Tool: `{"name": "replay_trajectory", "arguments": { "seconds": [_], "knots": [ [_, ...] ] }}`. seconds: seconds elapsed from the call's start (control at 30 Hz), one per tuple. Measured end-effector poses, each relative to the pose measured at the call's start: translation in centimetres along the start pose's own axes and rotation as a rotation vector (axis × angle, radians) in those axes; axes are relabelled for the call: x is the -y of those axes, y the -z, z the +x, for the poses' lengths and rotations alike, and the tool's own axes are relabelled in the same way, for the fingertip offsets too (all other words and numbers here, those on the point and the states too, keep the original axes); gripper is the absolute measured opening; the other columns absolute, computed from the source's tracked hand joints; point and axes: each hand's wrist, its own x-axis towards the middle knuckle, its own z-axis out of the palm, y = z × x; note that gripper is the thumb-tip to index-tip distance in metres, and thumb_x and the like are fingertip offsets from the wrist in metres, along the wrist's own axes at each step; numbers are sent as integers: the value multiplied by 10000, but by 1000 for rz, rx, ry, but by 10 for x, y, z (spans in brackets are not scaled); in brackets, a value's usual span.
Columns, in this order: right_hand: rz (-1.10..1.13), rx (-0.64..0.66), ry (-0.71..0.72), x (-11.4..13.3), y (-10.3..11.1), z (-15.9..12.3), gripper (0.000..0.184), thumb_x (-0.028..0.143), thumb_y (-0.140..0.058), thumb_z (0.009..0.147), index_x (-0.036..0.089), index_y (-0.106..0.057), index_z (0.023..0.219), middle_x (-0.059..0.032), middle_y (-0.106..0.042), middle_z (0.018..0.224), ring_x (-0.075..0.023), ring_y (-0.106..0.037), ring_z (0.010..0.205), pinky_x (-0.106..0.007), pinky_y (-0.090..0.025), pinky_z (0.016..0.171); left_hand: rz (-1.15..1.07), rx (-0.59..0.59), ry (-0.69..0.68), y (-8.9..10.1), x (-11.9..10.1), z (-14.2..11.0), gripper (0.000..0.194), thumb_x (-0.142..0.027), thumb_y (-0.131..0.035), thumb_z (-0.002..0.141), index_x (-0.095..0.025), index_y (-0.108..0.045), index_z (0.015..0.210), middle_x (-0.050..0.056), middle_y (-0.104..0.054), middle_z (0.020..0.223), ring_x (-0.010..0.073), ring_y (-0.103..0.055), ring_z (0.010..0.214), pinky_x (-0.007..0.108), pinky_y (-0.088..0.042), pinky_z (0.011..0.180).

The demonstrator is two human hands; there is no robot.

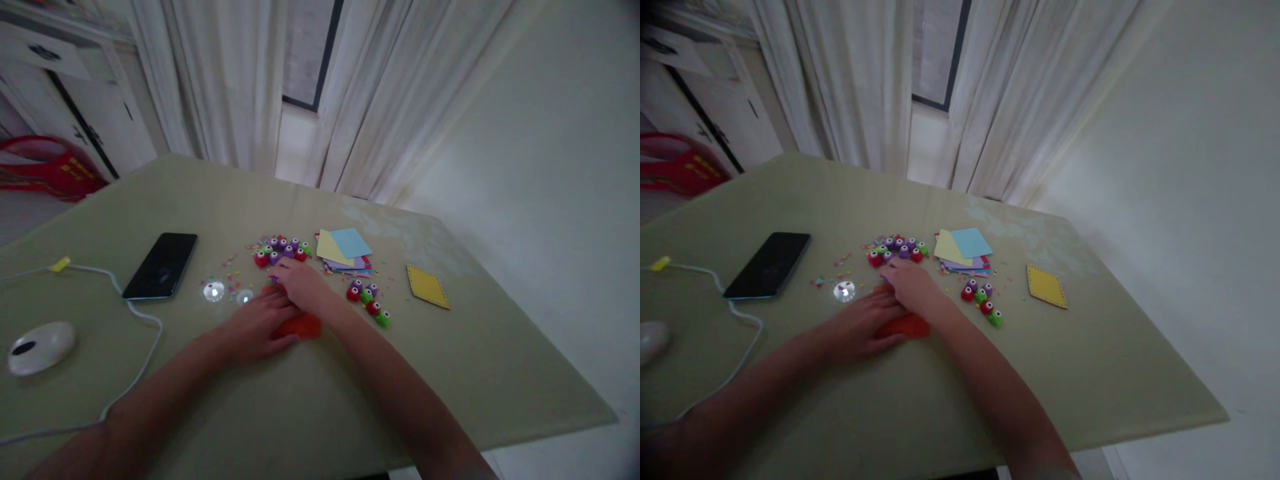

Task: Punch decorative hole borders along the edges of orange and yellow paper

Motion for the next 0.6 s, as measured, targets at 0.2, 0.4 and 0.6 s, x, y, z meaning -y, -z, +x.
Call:
{"name": "replay_trajectory", "arguments": {
  "seconds": [0.2,0.4,0.6],
  "knots": [
    [-165,-69,-357,-32,10,-93,245,191,-575,1080,165,-721,1274,-156,-683,1265,-286,-682,1150,-399,-553,1006,-2,-58,29,-8,4,-1,544,-440,-607,1041,-231,-586,1543,110,-599,1596,323,-569,1460,537,-408,1260],
    [111,-137,-332,-36,10,-124,283,172,-652,1038,183,-699,1318,-129,-707,1311,-260,-674,1214,-422,-513,1094,70,-146,106,-21,11,-1,574,-515,-545,1076,-211,-572,1562,127,-542,1645,329,-513,1510,537,-387,1277],
    [296,-177,-310,-34,12,-125,260,156,-753,946,183,-728,1203,-92,-761,1145,-232,-708,1026,-377,-544,957,115,-124,133,-22,11,-3,597,-561,-485,1102,-221,-545,1589,124,-531,1655,324,-512,1512,545,-388,1274]
  ]
}}
